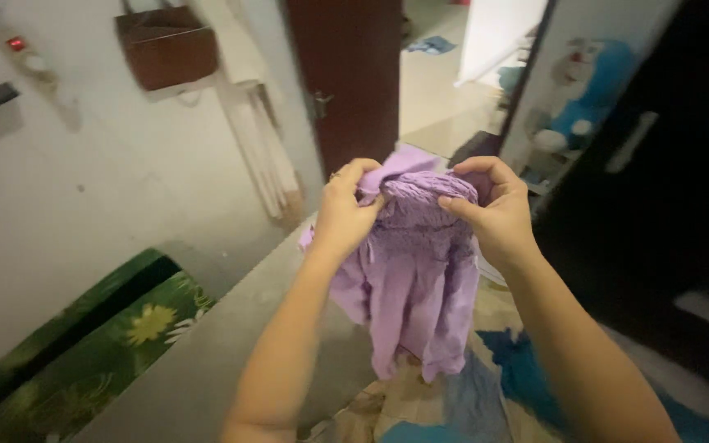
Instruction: Organizing a bed by arranging pillows, bolsters, and folding clothes.
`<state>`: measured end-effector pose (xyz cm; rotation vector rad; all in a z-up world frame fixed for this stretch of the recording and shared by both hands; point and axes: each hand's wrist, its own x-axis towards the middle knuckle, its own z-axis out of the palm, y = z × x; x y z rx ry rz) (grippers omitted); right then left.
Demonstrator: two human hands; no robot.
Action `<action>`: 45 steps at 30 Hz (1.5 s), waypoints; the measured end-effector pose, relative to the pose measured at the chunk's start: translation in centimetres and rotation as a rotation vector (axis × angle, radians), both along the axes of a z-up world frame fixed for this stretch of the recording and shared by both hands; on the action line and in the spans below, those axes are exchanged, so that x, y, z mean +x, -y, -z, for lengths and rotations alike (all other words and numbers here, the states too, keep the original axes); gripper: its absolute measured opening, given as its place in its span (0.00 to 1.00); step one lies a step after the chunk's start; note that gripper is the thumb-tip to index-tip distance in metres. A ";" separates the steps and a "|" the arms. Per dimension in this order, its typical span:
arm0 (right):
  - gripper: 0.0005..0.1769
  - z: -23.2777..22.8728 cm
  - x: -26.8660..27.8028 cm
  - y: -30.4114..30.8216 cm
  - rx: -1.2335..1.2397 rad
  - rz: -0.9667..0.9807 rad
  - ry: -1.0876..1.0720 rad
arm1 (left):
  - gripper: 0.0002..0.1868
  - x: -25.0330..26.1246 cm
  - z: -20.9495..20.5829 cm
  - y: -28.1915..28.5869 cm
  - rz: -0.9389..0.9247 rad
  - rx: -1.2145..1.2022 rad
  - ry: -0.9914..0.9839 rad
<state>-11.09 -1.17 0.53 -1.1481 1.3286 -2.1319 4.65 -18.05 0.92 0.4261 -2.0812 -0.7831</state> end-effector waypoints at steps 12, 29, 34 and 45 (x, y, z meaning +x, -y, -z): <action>0.29 2.4 -0.9 15.1 0.041 -0.185 -0.078 | 0.28 1.9 2.5 13.4 0.083 0.449 -0.570; 0.36 3.7 -5.9 34.9 0.374 -0.697 -0.919 | 0.26 -4.5 -0.3 23.8 -0.273 0.353 -1.026; 0.23 6.1 -6.6 40.0 0.314 -1.023 -0.545 | 0.26 -4.9 -0.8 26.0 -0.430 0.211 -0.981; 0.07 -1.7 -6.5 48.1 -0.059 -0.380 -0.552 | 0.29 -3.1 -2.3 30.2 -1.075 -0.139 -0.012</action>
